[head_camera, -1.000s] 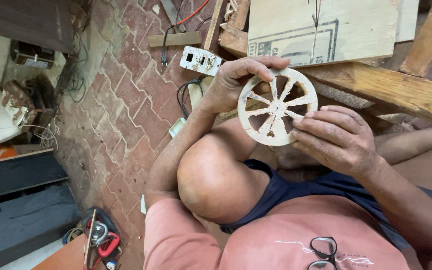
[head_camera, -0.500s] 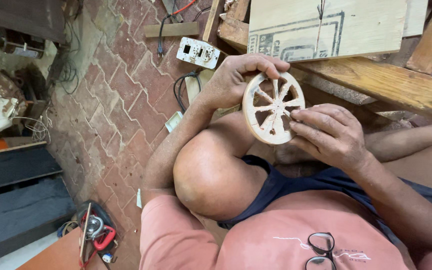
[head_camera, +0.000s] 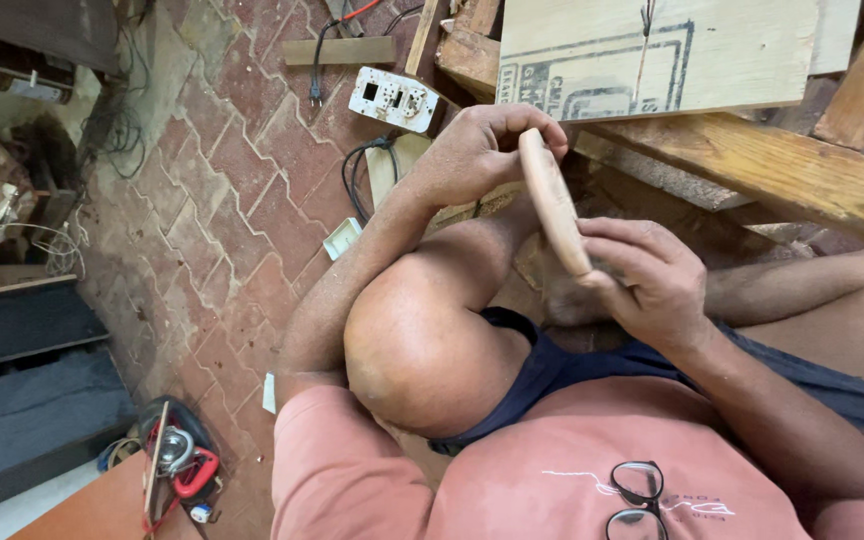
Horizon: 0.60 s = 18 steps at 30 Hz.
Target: The person sits on the floor holding a small wooden spoked wheel and rubs and turns its spokes and rim by hand, working the surface of the wheel against a board on the workbench. They rotate the wheel repeatedly to treat different spokes and the outer rim.
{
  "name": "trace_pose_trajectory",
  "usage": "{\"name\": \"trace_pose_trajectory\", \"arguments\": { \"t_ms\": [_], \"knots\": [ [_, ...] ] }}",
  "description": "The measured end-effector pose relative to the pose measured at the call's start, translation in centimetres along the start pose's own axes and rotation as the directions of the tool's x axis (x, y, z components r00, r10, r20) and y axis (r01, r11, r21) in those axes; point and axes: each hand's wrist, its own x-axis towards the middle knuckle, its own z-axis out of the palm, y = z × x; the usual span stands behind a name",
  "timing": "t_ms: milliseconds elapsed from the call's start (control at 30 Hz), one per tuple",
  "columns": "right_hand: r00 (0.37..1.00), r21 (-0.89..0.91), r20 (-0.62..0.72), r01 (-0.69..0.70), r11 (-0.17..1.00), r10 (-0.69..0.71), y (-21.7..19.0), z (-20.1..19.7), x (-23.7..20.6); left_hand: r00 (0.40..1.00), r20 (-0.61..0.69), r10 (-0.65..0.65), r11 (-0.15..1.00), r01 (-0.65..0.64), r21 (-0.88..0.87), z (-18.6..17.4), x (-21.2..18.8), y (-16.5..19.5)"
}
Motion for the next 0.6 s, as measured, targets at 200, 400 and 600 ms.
{"name": "trace_pose_trajectory", "arguments": {
  "t_ms": [200,400,600],
  "knots": [
    [0.905,0.446,-0.042,-0.362,0.819,0.423,-0.1,-1.1,-1.3,0.999,0.033,-0.026,0.996,0.029,-0.085,0.2,0.3,-0.2],
    [0.906,0.445,-0.051,-0.356,0.822,0.421,-0.6,-1.9,-1.3,0.996,0.033,-0.081,0.994,0.084,-0.075,1.5,0.9,0.6],
    [0.907,0.603,-0.1,-0.272,0.75,0.41,-0.3,-1.7,-1.6,0.994,0.024,-0.104,0.994,0.104,-0.018,2.0,1.0,1.7]
  ]
}}
